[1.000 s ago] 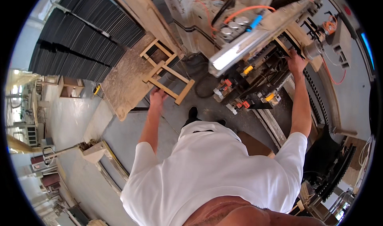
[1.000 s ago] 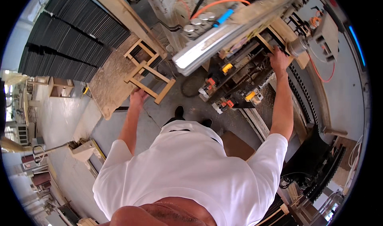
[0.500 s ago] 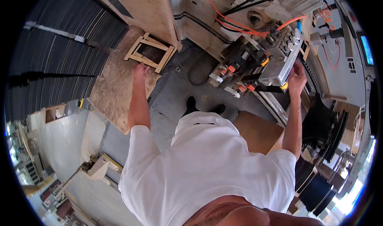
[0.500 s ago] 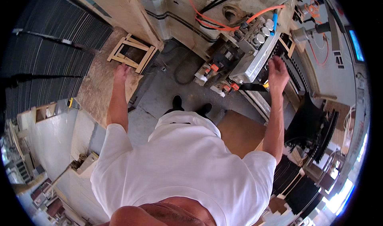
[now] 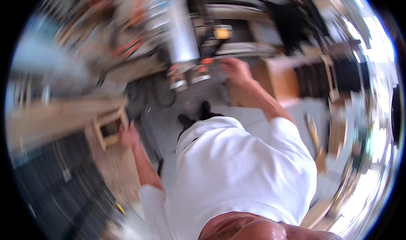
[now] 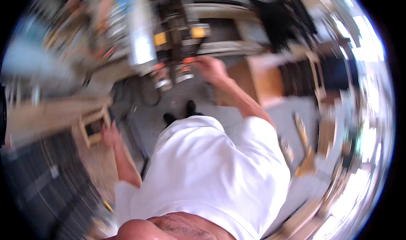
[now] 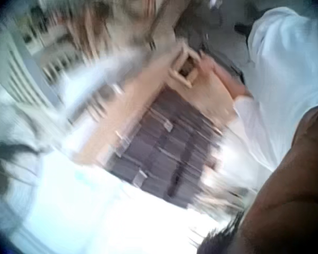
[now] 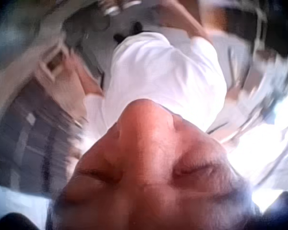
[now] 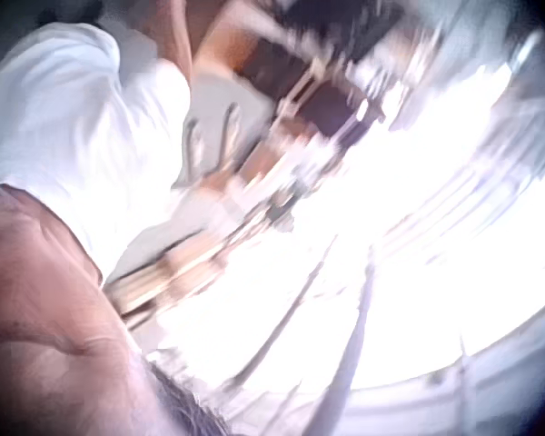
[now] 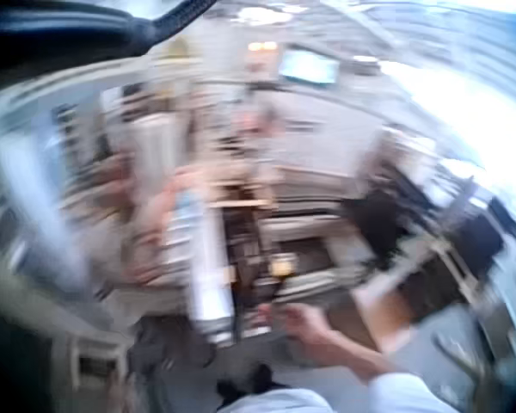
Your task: The person repeatedly picks up small rectangular wooden frames, places them into a machine, and removes them after a brief cycle. The frames are handled one at a time and set aside after each operation.
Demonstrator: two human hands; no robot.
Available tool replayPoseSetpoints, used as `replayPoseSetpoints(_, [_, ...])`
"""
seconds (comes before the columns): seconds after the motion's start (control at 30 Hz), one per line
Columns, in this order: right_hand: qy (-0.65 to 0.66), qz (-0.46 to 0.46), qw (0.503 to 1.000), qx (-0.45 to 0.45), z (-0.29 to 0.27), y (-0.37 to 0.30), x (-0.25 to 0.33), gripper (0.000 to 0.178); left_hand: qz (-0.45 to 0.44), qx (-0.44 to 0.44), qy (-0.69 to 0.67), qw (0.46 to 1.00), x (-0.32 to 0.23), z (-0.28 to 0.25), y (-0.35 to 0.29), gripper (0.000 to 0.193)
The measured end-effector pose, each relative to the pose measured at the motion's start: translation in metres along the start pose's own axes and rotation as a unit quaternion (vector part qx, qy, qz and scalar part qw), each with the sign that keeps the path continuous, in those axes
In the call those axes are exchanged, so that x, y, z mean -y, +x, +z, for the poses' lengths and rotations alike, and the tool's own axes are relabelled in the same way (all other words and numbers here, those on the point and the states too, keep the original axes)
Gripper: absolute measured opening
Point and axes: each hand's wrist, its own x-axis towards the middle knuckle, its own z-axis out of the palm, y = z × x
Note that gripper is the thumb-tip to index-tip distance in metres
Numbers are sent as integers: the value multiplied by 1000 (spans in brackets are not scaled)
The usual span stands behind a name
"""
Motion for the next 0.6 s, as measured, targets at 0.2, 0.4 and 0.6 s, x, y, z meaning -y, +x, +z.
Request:
replayPoseSetpoints(0.2, [-63,-90,988,-109,-54,-31,-38,19,-40,84,16,996,-23,-3,8,46])
replayPoseSetpoints(0.4, [-17,-41,975,-218,-109,-76,-88,17,-54,81,66,993,-16,27,12,48])
replayPoseSetpoints(0.6, [15,128,935,-330,-173,-148,-192,17,62,7,21,998,-90,32,-25,46])
